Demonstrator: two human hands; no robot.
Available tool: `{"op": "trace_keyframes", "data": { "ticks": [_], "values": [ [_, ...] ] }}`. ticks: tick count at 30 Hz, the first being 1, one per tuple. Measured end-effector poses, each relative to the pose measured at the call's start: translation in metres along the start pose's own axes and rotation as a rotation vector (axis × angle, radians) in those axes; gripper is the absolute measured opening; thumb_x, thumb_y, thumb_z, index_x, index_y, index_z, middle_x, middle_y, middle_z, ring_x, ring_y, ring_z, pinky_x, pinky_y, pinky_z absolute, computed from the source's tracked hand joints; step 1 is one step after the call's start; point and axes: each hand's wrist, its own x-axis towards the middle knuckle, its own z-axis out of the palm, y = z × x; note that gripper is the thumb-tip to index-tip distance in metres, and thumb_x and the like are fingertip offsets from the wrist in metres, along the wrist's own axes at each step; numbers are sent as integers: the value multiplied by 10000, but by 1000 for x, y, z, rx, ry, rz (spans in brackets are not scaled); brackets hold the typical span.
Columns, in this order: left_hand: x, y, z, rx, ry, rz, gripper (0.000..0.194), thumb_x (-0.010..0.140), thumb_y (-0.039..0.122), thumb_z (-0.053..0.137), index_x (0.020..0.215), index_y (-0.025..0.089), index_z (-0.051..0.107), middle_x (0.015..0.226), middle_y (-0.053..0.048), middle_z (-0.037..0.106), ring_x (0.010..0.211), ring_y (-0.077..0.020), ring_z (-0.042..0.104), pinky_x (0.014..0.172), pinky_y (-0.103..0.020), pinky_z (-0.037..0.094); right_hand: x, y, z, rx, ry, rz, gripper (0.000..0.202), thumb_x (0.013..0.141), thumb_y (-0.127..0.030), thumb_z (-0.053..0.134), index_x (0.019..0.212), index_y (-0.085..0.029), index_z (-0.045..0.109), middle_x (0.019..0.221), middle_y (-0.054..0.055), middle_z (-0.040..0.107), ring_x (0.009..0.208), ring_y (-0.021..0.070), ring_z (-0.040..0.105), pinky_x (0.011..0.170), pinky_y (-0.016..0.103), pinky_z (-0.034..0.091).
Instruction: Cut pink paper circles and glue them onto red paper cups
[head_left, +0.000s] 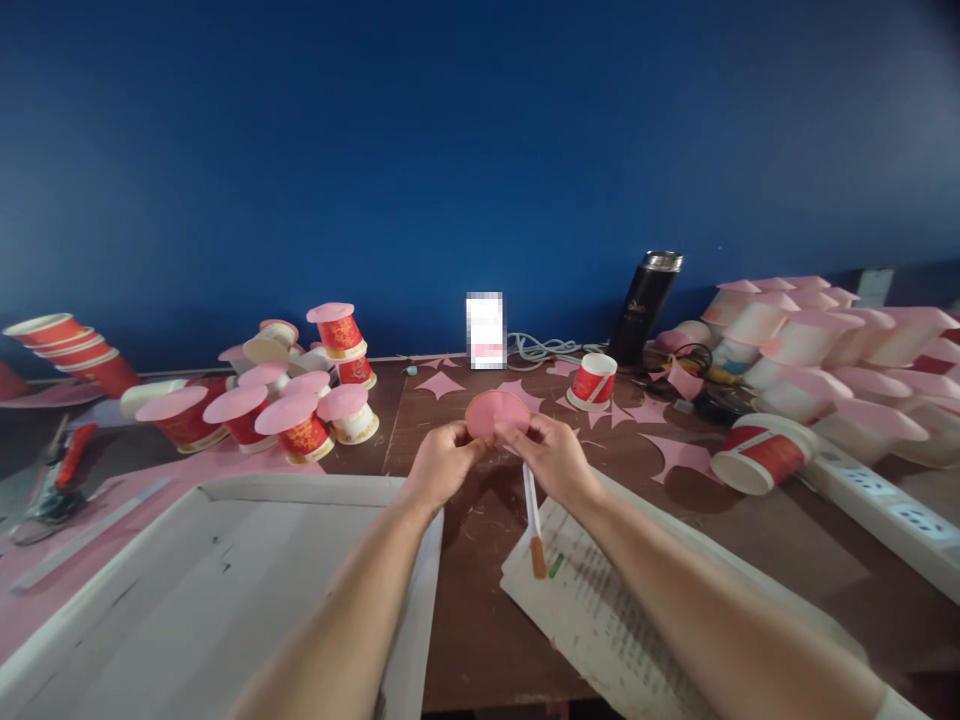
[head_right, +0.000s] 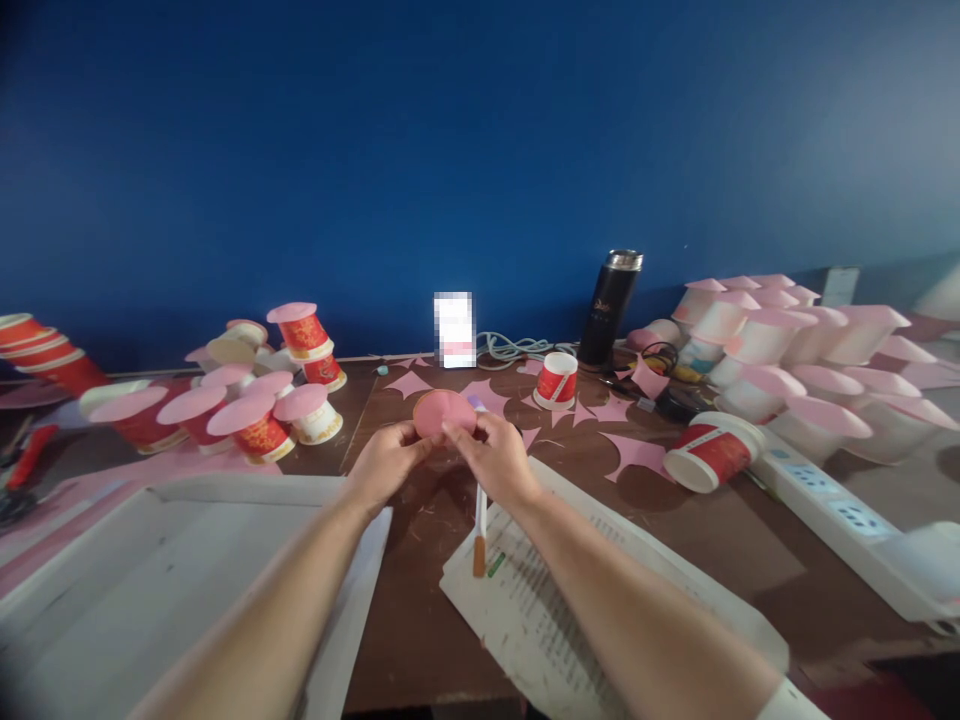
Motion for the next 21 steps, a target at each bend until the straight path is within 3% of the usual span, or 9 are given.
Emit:
{"op": "trace_keyframes", "data": {
  "ticks": [3,5,8,15,21],
  "values": [
    [3,-4,-5,146,93,-23,337,728,472,591,746,147,677,621,-2,591,618,-159,519,578,-249,332,-1,-6,-13,-379,23,-35,430,836,-579,483,1010,-219,641,769,32,670,692,188,599,611,280,386],
    [6,-9,-10,267,175,-37,309,722,461,588,703,158,647,608,-8,580,610,-163,514,571,-254,316,-2,-7,-19,-604,-53,-4,486,832,-604,468,1147,-251,578,827,55,687,738,228,625,629,306,384],
    [12,-18,-15,424,266,-68,288,724,444,570,613,178,575,583,-20,561,590,-168,502,555,-258,291,-4,-6,-20,-815,-204,37,514,797,-641,486,1094,-235,589,852,94,689,796,285,643,651,344,395],
    [19,-29,-17,477,226,-138,190,723,364,538,660,192,584,682,-63,642,677,-204,570,592,-266,315,-8,-6,-17,-911,-327,1,430,746,-584,579,968,-218,613,902,101,684,859,317,642,654,362,408],
    [17,-32,-16,493,221,-124,128,732,326,528,768,206,551,738,-56,660,716,-214,581,604,-269,301,-1,-4,-23,-853,-125,-12,406,874,-536,412,1170,-292,547,927,66,686,834,284,649,627,347,386]
  ]
}}
